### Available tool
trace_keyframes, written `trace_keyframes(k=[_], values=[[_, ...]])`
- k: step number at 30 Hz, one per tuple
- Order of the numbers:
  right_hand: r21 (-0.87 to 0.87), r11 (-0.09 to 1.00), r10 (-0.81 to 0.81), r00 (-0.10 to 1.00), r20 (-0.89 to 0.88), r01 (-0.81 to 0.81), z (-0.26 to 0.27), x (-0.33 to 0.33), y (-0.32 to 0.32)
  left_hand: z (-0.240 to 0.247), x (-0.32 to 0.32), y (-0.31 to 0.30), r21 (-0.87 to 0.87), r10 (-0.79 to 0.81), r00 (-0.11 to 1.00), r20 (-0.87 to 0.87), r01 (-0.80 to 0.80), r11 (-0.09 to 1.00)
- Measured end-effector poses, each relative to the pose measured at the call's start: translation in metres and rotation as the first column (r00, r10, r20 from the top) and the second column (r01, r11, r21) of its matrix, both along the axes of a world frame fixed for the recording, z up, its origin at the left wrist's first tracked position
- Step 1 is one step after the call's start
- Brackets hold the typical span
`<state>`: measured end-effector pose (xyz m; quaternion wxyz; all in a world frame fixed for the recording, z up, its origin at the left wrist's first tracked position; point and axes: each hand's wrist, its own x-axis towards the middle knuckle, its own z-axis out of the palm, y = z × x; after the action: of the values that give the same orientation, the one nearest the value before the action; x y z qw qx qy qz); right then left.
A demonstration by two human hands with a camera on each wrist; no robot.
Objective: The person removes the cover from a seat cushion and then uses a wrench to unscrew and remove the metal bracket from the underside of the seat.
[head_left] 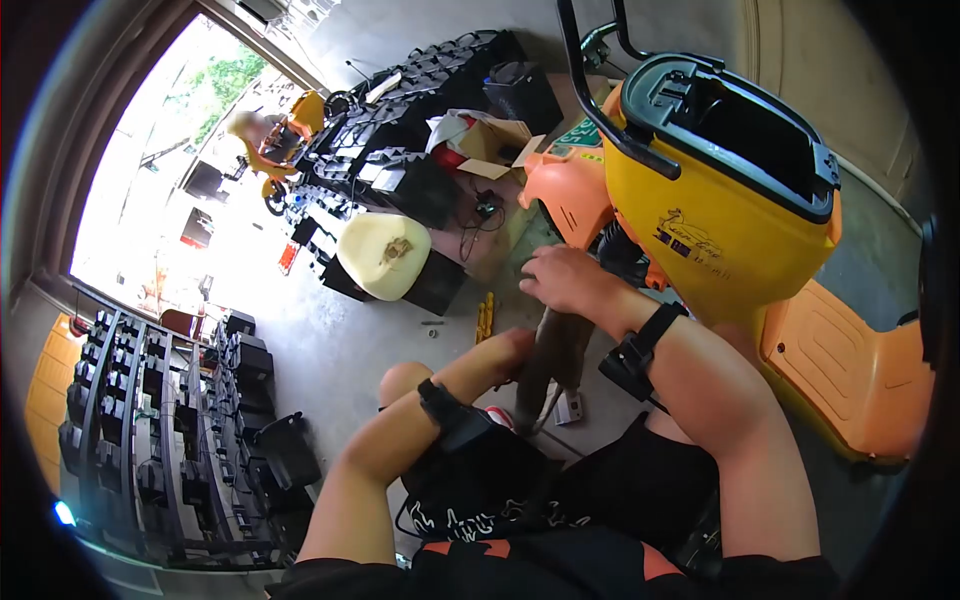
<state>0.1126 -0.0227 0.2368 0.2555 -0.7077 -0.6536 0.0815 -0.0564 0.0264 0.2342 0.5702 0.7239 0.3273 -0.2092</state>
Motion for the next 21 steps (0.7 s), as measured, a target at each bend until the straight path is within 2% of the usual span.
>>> trace_keyframes(k=[2,3,4,6,7,9,10,12,13,14,15,16,17,18,20,21], values=[[-0.120,0.979,0.140,0.972,-0.188,-0.164,0.016,0.002,0.001,0.022,0.004,-0.006,-0.045,0.141,0.990,-0.023,-0.142,0.989],[-0.118,0.980,0.134,0.972,-0.191,-0.158,0.026,0.003,-0.002,0.040,0.004,-0.005,0.036,0.002,0.999,0.032,-0.003,0.999],[-0.137,0.975,0.136,0.959,-0.250,-0.174,0.036,0.005,-0.005,0.043,0.009,0.000,0.035,-0.008,1.000,0.027,0.007,0.999],[-0.161,0.971,0.121,0.942,-0.313,-0.178,0.040,0.012,-0.007,0.042,0.018,0.009,0.074,-0.010,0.983,-0.184,0.024,0.997],[-0.128,0.977,0.122,0.940,-0.320,-0.170,0.037,0.015,-0.007,0.031,0.018,0.014,0.066,-0.020,0.982,-0.188,0.033,0.997],[-0.110,0.981,0.117,0.937,-0.329,-0.161,0.029,0.018,-0.007,0.004,0.014,0.021,0.063,0.000,0.999,0.052,-0.003,0.998],[-0.121,0.988,0.064,0.960,-0.273,-0.100,0.026,0.019,-0.007,0.011,0.022,0.017,0.046,-0.001,0.999,0.053,-0.002,0.999],[-0.151,0.988,0.006,0.978,-0.211,-0.039,0.019,0.022,-0.008,0.019,0.042,0.013,0.217,-0.255,0.931,-0.262,0.314,0.924],[-0.058,0.998,-0.024,0.988,-0.153,0.016,0.013,0.024,-0.010,0.003,0.042,0.015,0.194,-0.262,0.931,-0.253,0.314,0.929],[0.034,0.997,-0.059,0.994,-0.095,0.063,0.008,0.025,-0.011,-0.019,0.041,0.018,0.058,-0.063,0.991,-0.119,0.070,0.996],[0.003,0.998,-0.064,0.994,-0.092,0.065,0.005,0.022,-0.011,-0.036,0.039,0.020,-0.113,0.162,0.986,-0.025,-0.164,0.980],[-0.068,0.986,-0.158,0.978,-0.134,0.150,0.003,0.018,-0.011,-0.039,0.041,0.018,-0.147,0.157,0.987,-0.029,-0.159,0.976],[-0.142,0.962,-0.254,0.953,-0.163,0.232,0.001,0.017,-0.011,-0.043,0.043,0.018,-0.414,0.275,0.961,0.025,-0.240,0.878],[-0.181,0.956,-0.260,0.954,-0.148,0.233,-0.002,0.018,-0.010,-0.042,0.046,0.016,-0.654,0.404,0.914,0.037,-0.284,0.701],[-0.351,0.916,-0.330,0.859,-0.391,0.193,-0.008,0.016,-0.008,-0.021,0.053,0.011,-0.680,0.443,0.896,-0.028,-0.342,0.649],[-0.408,0.897,-0.358,0.822,-0.442,0.172,-0.005,0.016,-0.006,-0.013,0.055,0.013,-0.667,0.470,0.880,-0.072,-0.393,0.633]])
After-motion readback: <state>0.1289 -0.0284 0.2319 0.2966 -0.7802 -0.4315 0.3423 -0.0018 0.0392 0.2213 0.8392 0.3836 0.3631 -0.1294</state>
